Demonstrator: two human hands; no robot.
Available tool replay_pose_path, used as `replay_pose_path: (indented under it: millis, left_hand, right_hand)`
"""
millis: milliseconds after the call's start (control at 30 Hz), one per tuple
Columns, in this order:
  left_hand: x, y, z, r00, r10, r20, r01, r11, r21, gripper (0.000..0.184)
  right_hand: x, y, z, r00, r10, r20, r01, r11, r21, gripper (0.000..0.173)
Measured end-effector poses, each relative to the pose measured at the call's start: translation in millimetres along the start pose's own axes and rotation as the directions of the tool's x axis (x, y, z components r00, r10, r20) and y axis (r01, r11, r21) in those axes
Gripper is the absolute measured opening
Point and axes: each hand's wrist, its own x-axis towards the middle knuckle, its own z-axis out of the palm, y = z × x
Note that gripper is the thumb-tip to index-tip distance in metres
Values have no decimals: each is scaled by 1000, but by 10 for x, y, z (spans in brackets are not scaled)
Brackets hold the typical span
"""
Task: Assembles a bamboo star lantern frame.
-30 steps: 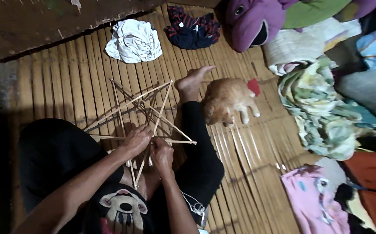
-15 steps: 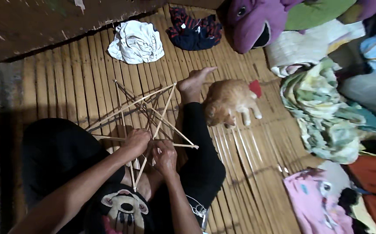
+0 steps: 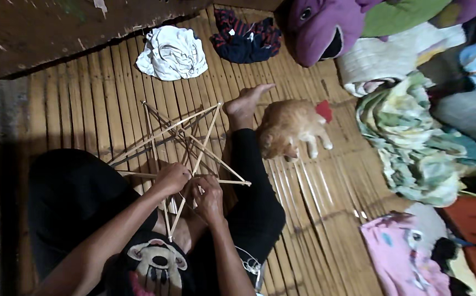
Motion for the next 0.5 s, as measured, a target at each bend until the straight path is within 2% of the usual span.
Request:
replay_pose_path:
  millis: [133, 233, 367, 500]
  left_hand:
    - [2, -69, 120, 997, -45, -70, 29, 976, -217, 23]
    - [-31, -98, 191, 992, -40, -117, 5, 958, -288, 22]
    - [-24, -145, 209, 991, 53, -119, -78, 974, -211, 23]
    - [30, -255, 248, 954, 265, -142, -272, 962, -30, 24]
  right_hand:
    - [8, -8, 2, 1000, 18, 7, -18, 1000, 14, 11]
    - [19, -26, 2, 999, 35, 12, -35, 999, 12, 11]
    - [39, -77, -53, 988, 131, 83, -131, 991, -7, 15]
    - [117, -184, -162, 943, 268, 196, -260, 963, -67, 19]
